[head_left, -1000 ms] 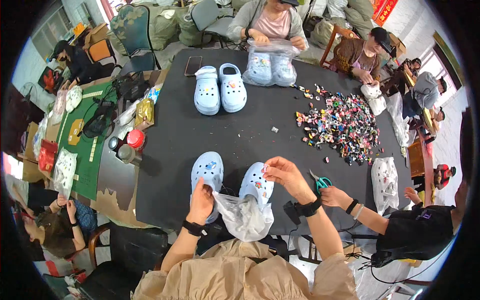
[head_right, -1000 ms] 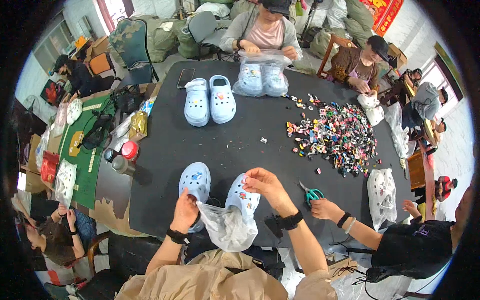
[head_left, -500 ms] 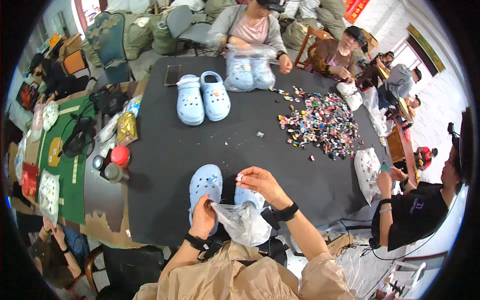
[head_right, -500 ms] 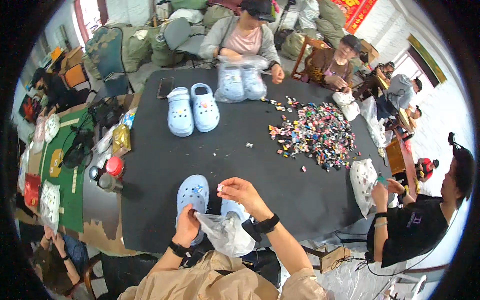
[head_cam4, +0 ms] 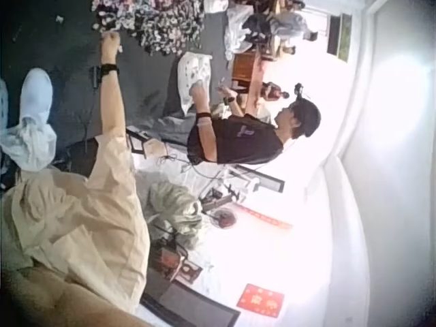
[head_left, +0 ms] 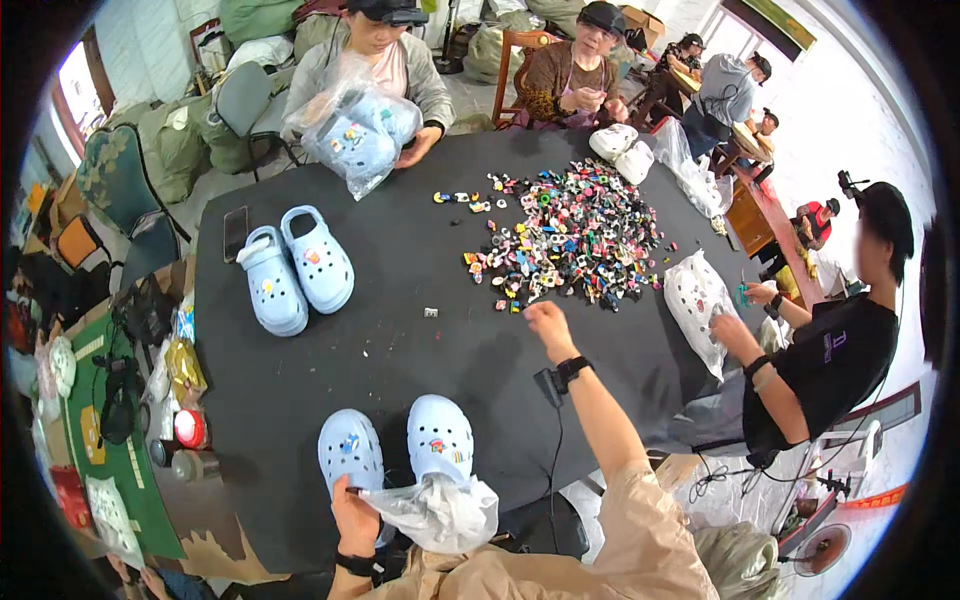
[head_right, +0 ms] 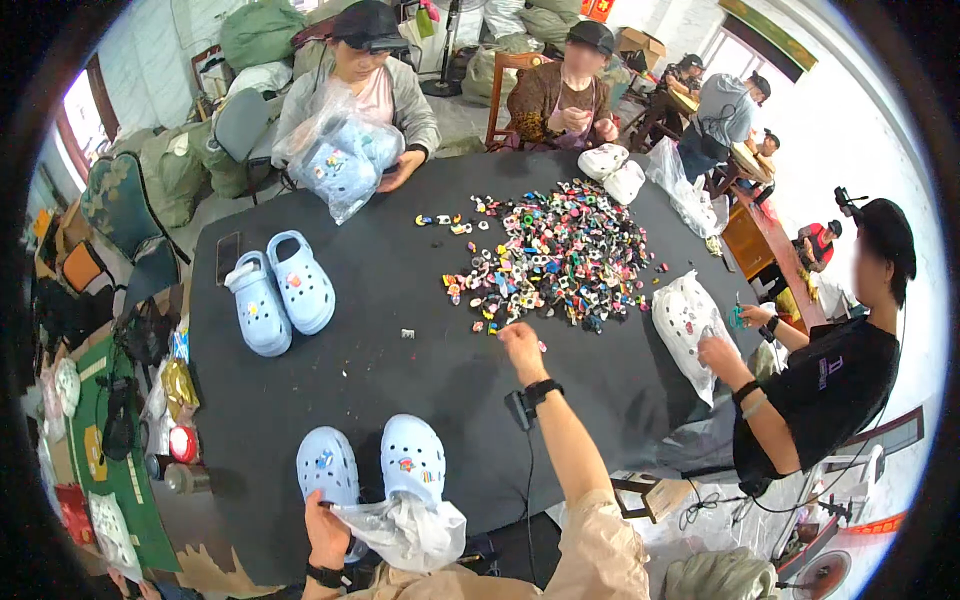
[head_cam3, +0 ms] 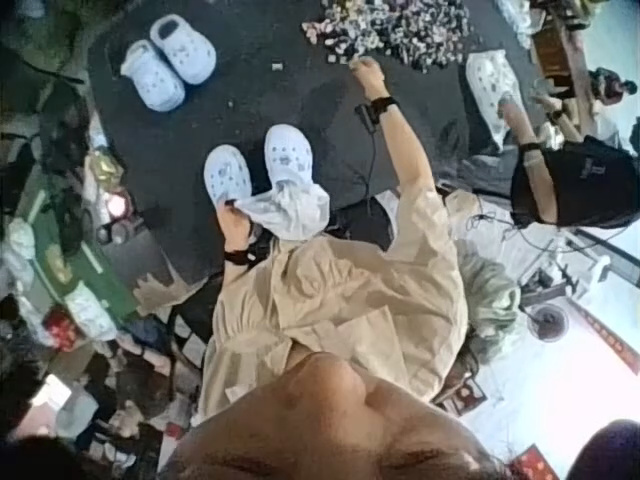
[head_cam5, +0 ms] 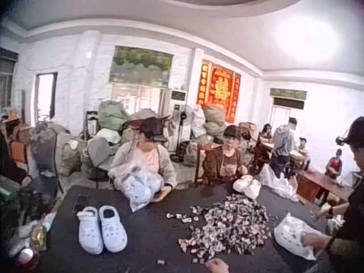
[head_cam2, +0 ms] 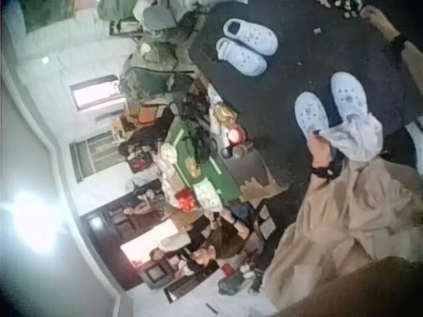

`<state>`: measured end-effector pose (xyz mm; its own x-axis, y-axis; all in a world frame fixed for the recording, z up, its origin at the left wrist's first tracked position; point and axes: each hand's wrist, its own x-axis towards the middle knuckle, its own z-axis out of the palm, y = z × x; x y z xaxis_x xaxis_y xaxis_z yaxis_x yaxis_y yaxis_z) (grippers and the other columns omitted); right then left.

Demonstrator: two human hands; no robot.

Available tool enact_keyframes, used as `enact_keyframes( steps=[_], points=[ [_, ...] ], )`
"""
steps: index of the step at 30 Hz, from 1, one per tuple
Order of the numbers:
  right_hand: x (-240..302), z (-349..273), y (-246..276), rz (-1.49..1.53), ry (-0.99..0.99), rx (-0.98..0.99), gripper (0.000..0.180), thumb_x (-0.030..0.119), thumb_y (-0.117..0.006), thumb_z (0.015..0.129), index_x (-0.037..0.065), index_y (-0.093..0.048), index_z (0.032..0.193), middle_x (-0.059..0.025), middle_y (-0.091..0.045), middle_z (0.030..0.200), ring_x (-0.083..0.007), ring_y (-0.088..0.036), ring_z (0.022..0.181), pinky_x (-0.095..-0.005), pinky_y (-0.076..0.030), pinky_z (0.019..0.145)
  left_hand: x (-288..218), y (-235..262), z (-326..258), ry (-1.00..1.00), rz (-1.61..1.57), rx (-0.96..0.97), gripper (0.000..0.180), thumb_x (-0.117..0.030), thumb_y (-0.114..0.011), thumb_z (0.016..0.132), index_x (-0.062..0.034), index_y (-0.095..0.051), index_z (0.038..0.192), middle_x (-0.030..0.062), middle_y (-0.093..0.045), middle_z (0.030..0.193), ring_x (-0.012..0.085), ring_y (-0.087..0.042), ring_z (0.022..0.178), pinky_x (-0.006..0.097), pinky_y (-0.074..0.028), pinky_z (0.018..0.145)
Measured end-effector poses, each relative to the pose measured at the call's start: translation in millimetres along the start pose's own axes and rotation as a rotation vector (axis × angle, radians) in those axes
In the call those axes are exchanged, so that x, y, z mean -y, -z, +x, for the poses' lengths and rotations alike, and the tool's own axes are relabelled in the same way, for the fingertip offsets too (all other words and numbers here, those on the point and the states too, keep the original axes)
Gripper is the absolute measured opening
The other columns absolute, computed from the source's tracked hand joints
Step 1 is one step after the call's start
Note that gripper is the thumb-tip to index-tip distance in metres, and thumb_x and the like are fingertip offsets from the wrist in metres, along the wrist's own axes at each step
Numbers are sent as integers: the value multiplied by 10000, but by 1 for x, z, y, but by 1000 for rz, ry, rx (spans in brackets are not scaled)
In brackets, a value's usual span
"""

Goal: Attaching decorative charms into the holes of foam clogs at a production station.

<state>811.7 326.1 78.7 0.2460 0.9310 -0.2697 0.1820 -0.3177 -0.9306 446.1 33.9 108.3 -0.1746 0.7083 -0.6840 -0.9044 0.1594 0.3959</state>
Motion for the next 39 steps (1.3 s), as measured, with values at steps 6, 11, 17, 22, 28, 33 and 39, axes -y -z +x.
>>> enact_keyframes(
  steps=[6,11,17,22,28,33,39],
  points=[
    [-16,123,43,-391,468,-254,170,201,-622,760,32,-635,759,-121,-630,856,-274,-594,873,-366,-461,763,8,31,5,-12,41,-24,452,-280,-561,869,-32,-470,1236,106,-543,1215,265,-496,1135,412,-379,968],
    [-36,152,37,-604,334,-161,178,338,-650,757,169,-682,806,-26,-649,959,-274,-462,1147,-455,-292,1016,6,-4,-19,-390,1235,-102,503,-327,-529,906,75,-486,1206,253,-557,1143,376,-527,1062,438,-421,885],
    [-28,93,-50,-524,620,51,123,236,-671,740,140,-664,816,-26,-641,1012,-242,-576,959,-418,-416,891,-2,-17,-27,-551,1666,-76,586,-257,-673,775,82,-483,1213,285,-562,1105,420,-533,1044,428,-436,900],
    [-16,26,-54,-390,733,281,176,237,-694,779,76,-628,805,-36,-654,980,-221,-589,952,-379,-434,871,11,44,16,-117,453,-133,542,-345,-588,833,-3,-460,1233,154,-536,1208,307,-493,1130,431,-369,984],
    [9,0,-11,-226,531,243,174,191,-651,822,47,-663,918,-70,-682,879,-174,-634,812,-309,-493,740,12,45,12,-33,137,-151,506,-356,-563,853,-32,-462,1227,116,-536,1219,277,-487,1140,426,-351,995],
    [-30,86,64,-380,253,-211,97,135,-622,794,40,-641,794,-105,-665,845,-215,-632,750,-336,-482,676,13,28,5,-83,180,-152,546,-373,-567,850,-43,-450,1268,106,-529,1233,285,-476,1158,433,-363,990],
    [-46,118,65,-650,466,-291,81,165,-614,794,97,-647,766,-107,-627,1074,-304,-534,1088,-421,-354,918,12,26,6,-98,245,-166,543,-396,-571,856,-37,-461,1248,91,-546,1187,263,-495,1113,401,-371,962]
  ],
)
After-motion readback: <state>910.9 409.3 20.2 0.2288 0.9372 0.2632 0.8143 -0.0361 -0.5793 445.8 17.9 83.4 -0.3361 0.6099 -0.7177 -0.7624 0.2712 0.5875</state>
